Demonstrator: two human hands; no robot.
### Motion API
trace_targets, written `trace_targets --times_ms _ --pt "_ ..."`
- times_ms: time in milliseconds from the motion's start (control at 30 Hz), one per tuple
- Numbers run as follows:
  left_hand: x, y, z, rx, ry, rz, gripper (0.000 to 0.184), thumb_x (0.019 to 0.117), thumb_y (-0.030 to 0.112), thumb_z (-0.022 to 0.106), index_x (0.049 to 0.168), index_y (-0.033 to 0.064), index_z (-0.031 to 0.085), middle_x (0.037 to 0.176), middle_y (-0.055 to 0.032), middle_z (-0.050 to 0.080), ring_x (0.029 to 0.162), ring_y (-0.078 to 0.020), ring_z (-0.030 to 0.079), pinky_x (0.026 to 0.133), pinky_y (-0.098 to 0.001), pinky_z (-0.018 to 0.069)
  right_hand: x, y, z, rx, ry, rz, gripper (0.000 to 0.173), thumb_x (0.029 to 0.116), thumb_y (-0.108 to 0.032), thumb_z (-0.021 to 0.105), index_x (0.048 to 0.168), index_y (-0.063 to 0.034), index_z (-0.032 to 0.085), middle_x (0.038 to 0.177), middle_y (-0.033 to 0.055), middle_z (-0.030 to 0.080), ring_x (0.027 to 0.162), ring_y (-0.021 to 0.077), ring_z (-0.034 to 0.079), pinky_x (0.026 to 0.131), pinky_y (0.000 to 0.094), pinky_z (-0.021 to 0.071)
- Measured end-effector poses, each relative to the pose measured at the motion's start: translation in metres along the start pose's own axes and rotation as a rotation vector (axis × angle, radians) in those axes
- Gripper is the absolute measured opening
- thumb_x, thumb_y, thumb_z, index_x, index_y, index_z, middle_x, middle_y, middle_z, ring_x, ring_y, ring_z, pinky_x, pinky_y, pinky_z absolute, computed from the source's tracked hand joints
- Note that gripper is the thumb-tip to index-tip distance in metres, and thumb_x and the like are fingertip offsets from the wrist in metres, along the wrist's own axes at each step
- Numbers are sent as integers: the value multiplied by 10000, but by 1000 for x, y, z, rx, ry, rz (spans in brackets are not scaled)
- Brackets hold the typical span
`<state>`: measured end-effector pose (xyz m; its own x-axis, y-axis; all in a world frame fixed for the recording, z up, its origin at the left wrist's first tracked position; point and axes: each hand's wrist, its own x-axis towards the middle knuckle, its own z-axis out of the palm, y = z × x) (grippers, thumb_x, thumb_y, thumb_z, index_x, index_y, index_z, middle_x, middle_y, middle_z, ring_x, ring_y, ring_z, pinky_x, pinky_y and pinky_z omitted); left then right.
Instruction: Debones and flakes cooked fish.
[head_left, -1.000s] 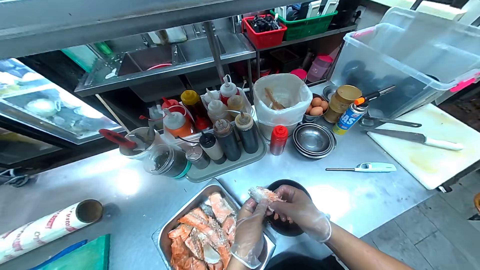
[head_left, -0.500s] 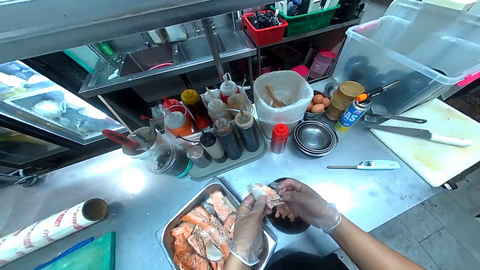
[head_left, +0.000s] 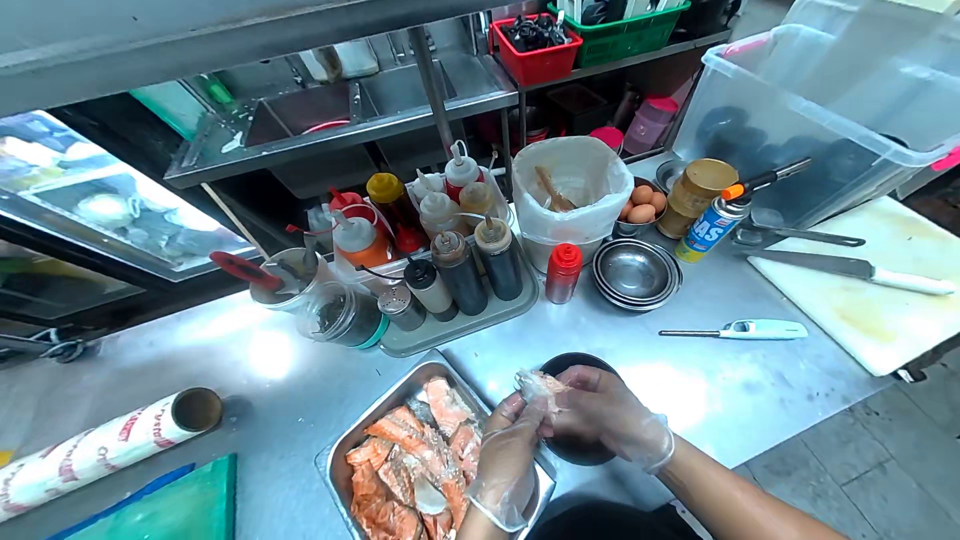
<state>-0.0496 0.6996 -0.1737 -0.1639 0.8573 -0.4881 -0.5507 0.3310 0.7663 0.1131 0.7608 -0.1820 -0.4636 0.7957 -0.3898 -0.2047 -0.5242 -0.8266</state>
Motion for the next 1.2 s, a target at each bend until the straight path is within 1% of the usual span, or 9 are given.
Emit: trace_targets --times_ms 200,300,400,433,533,733,933,1100,1200 --pt "3 4 -6 -111 -26 -9 142 1019 34 562 1092 -61 639 882 -151 681 722 -184 652 695 -332 586 -3 -12 -17 45 10 -31 88 908 -87 698 983 -53 665 805 59 661 651 123 614 613 293 547" --pt "3 6 -5 -76 -48 -19 162 1006 31 583 1126 -66 631 903 -158 687 728 -191 661 702 -338 592 2 -10 -22 120 -50 -58 106 901 -91 696 1000 -70 668 891 71 680 741 132 637 693 308 560" --pt "3 1 -1 29 -75 6 167 985 43 622 1104 -72 650 890 -160 689 725 -190 656 694 -335 585 6 -8 -18 131 -169 -55 250 881 -128 703 1120 -73 652 1047 105 697 949 195 677 872 404 575" --pt "3 -1 1 80 -70 28 162 979 56 638 1084 -65 662 868 -148 688 715 -182 648 685 -327 580 6 -8 -14 110 -183 -52 296 884 -138 718 1156 -58 632 1071 122 693 974 213 680 893 426 574" --pt "1 0 3 225 -38 73 141 974 74 656 1050 -37 698 843 -118 698 710 -165 650 681 -300 572 6 -7 -4 -32 -109 -46 326 894 -139 756 1169 -20 627 1025 143 701 922 223 694 842 419 594" --pt "0 2 1 325 1 68 122 967 82 679 1024 -22 709 835 -107 708 715 -170 668 682 -301 580 6 -1 5 -111 2 -56 185 882 -114 761 1020 -21 681 894 116 708 783 186 685 716 361 592" --pt "3 -5 -4 157 -16 30 137 971 51 657 1048 -58 686 838 -141 693 680 -175 643 653 -310 572 7 -1 2 -88 10 -61 153 894 -85 728 1022 -16 680 876 122 709 772 191 687 706 372 592" --pt "3 -3 -4 63 -44 -2 116 994 53 617 993 -54 660 804 -130 668 671 -170 633 666 -317 573 6 -4 -7 -14 19 -91 141 896 -62 721 1018 -11 672 921 131 714 809 195 690 750 385 594" --pt "3 -1 -2 23 -30 -4 108 1001 42 592 985 -52 645 788 -129 661 661 -173 632 658 -318 574 4 -9 -16 14 52 -130 99 893 -49 706 984 -31 669 827 91 680 685 141 632 643 317 555"
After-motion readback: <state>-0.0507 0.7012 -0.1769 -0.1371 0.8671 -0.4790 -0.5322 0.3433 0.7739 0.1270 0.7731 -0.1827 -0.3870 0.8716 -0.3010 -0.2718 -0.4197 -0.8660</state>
